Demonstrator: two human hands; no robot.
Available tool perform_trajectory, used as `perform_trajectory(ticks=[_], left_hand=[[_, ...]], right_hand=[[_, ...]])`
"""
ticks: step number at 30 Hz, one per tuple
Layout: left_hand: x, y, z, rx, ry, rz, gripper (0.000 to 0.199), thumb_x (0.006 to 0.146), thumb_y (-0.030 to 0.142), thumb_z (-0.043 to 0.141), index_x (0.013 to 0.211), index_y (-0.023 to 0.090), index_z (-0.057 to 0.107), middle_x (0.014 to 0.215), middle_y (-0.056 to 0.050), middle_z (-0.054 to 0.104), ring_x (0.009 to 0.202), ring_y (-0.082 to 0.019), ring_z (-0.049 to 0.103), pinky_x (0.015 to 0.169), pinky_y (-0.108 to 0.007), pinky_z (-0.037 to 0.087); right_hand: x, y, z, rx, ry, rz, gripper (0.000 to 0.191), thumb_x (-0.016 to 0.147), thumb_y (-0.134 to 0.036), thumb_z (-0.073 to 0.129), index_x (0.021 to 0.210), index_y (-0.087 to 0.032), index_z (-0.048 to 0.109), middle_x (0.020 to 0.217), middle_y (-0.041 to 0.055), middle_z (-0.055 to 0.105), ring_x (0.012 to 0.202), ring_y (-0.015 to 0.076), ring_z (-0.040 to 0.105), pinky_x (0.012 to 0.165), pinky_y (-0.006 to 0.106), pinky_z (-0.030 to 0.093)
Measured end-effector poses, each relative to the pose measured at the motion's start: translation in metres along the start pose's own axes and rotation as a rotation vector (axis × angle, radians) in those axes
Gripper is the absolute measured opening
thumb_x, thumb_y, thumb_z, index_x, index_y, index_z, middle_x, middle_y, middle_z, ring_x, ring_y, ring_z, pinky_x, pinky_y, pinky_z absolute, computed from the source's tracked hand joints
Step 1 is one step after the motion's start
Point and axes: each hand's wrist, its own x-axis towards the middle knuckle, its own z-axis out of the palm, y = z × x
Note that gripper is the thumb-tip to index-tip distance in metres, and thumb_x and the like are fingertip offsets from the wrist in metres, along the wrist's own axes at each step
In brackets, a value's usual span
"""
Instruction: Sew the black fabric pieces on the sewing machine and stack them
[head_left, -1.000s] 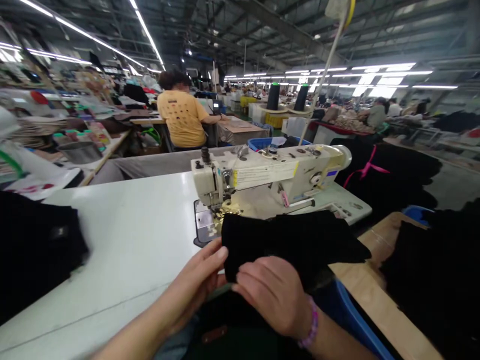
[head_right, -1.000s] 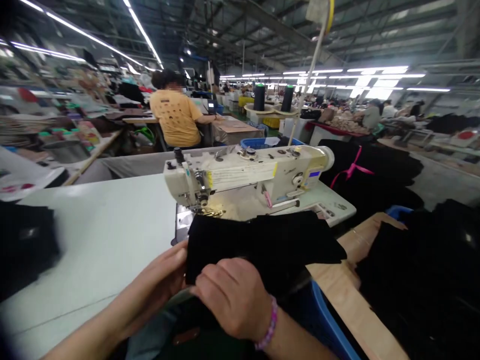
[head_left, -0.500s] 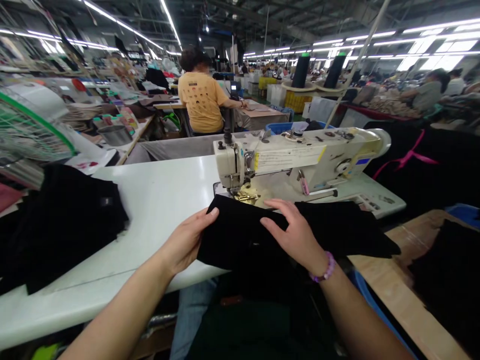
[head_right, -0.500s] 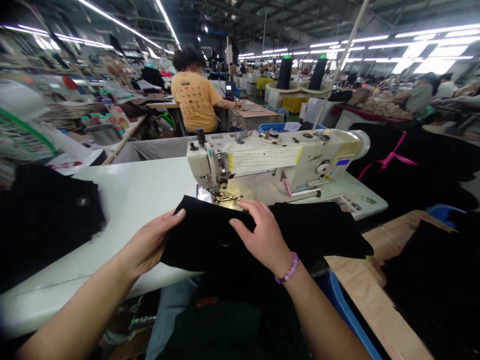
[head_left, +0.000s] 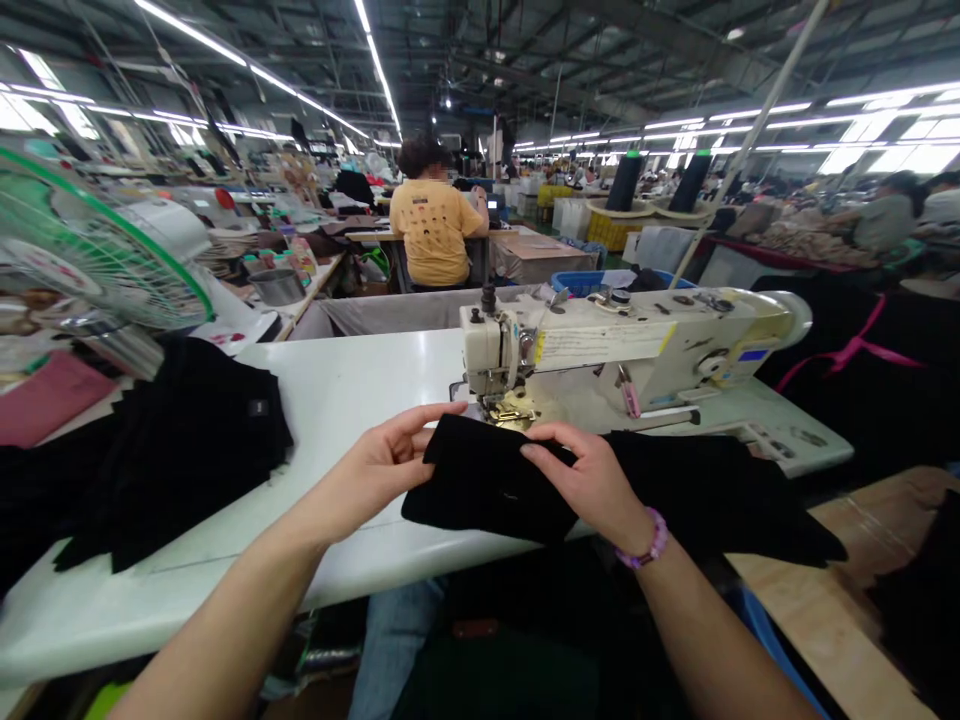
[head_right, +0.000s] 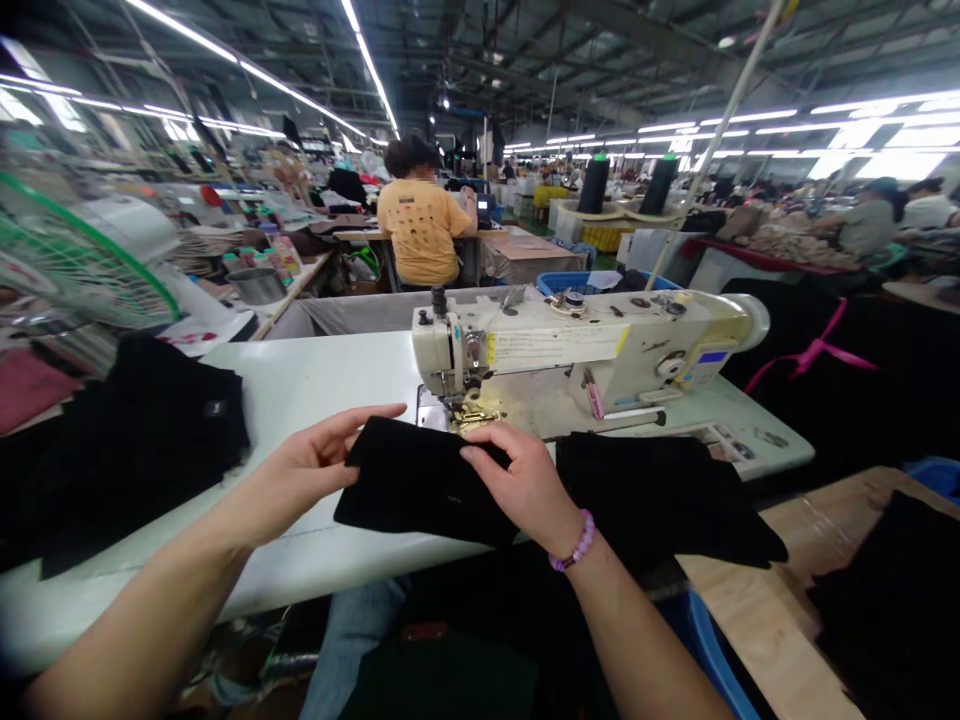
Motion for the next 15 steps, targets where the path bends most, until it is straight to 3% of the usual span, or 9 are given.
perform_trajectory(ticks=[3,6,8,9,11,14,15], left_hand=[[0.001,0.002,0.004,0.188,0.043,0.062,0.041,0.065,0.018,0.075,0.107,0.019,0.075,0.086,-0.002,0.077,0.078,-0.018,0.069,0.069,-0.024,0.054],[0.004,0.001,0.005,0.349,0.294,0.139,0.018,0.068,0.027,0.07,0.081,0.017,0.076,0.074,-0.001,0.073,0.072,-0.017,0.065,0.064,-0.024,0.051],[0.005,0.001,0.001,0.35,0.438,0.112,0.025,0.068,0.036,0.071,0.083,0.017,0.076,0.068,0.0,0.07,0.063,-0.016,0.061,0.056,-0.023,0.047],[0.005,0.001,-0.001,0.328,0.451,0.081,0.03,0.067,0.04,0.072,0.086,0.017,0.076,0.066,0.0,0.069,0.061,-0.016,0.06,0.053,-0.022,0.046],[0.004,0.005,-0.004,0.306,0.359,0.041,0.034,0.064,0.041,0.077,0.088,0.017,0.076,0.068,0.0,0.07,0.064,-0.017,0.062,0.055,-0.023,0.048],[0.002,0.009,-0.007,0.343,0.16,0.063,0.035,0.058,0.034,0.084,0.089,0.018,0.076,0.079,-0.002,0.074,0.077,-0.02,0.066,0.071,-0.028,0.054],[0.001,0.01,-0.006,0.357,0.144,0.077,0.036,0.058,0.034,0.086,0.089,0.018,0.076,0.08,-0.002,0.074,0.078,-0.02,0.066,0.072,-0.028,0.055]], right_hand=[[0.001,-0.003,0.001,-0.039,0.036,-0.003,0.009,0.089,-0.027,0.064,0.091,-0.023,0.073,0.093,0.0022,0.076,0.089,0.02,0.07,0.087,0.033,0.054],[0.003,-0.006,-0.002,-0.043,0.065,0.024,0.01,0.089,-0.027,0.065,0.089,-0.022,0.073,0.088,0.0018,0.075,0.081,0.0184,0.068,0.08,0.031,0.054],[0.006,-0.008,-0.004,-0.028,0.044,0.028,0.01,0.088,-0.028,0.065,0.087,-0.022,0.073,0.083,0.0013,0.074,0.073,0.0168,0.066,0.072,0.028,0.053],[0.007,-0.009,-0.004,-0.022,0.03,0.027,0.01,0.088,-0.027,0.065,0.085,-0.022,0.073,0.081,0.0011,0.074,0.07,0.0161,0.064,0.069,0.027,0.052],[0.009,-0.009,-0.005,-0.019,0.012,0.029,0.009,0.087,-0.026,0.065,0.084,-0.021,0.073,0.079,0.0008,0.073,0.067,0.0151,0.062,0.066,0.026,0.05],[0.011,-0.008,-0.002,-0.012,0.015,0.042,0.009,0.087,-0.025,0.065,0.086,-0.021,0.073,0.078,0.0008,0.072,0.067,0.0143,0.06,0.065,0.026,0.049],[0.011,-0.008,-0.001,-0.005,0.016,0.044,0.009,0.087,-0.026,0.065,0.086,-0.02,0.073,0.079,0.0009,0.072,0.067,0.0142,0.06,0.065,0.026,0.049]])
